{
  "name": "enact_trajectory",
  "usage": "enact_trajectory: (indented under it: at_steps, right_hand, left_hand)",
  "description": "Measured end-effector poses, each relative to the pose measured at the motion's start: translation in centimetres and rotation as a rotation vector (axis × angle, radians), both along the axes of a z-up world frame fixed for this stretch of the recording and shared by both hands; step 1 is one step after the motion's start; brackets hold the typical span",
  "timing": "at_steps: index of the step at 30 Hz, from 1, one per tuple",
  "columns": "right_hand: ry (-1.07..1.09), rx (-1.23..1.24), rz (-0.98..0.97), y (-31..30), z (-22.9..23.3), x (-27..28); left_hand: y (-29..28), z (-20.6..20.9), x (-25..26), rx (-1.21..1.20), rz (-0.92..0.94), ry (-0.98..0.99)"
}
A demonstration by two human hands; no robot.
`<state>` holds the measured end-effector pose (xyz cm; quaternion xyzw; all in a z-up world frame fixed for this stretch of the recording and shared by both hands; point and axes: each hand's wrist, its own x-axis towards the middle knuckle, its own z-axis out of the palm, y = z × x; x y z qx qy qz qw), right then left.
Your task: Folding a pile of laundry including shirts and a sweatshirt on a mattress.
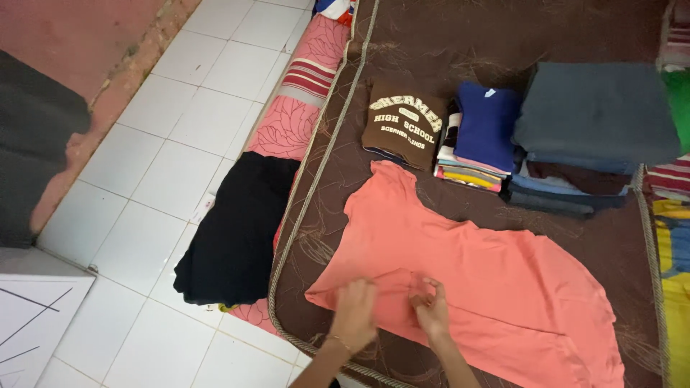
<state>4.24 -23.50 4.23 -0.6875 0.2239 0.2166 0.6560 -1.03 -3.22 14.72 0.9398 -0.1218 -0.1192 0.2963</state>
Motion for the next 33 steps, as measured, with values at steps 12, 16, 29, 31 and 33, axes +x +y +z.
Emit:
enact_trajectory:
  at_steps: [12, 16, 29, 31, 33]
  right_hand:
    - [-0.431, -0.598, 0.278, 1.6, 1.5, -3.6]
    - [-0.597, -0.920, 0.552, 1.8, 3.3, -3.9]
    - [-0.660, -1.022, 0.637, -7.2, -2.6, 4.8]
    - [-0.613, -1.149, 0.648, -11.7, -4.2, 9.1]
    - [-0.561, -1.275, 0.663, -15.9, -5.0, 13.3]
  left_hand:
    - [8.8, -6.0, -1.7, 0.482, 0.273, -0.035]
    - [10.4, -7.2, -1.9, 0.560, 0.213, 0.049]
    - [11.8, -5.7, 9.1, 0.584, 0.225, -0.062]
    - [11.0, -5.1, 13.6, 0.498, 0.324, -0.049]
    - [10.4, -6.0, 18.5, 0.411, 0.423, -0.031]
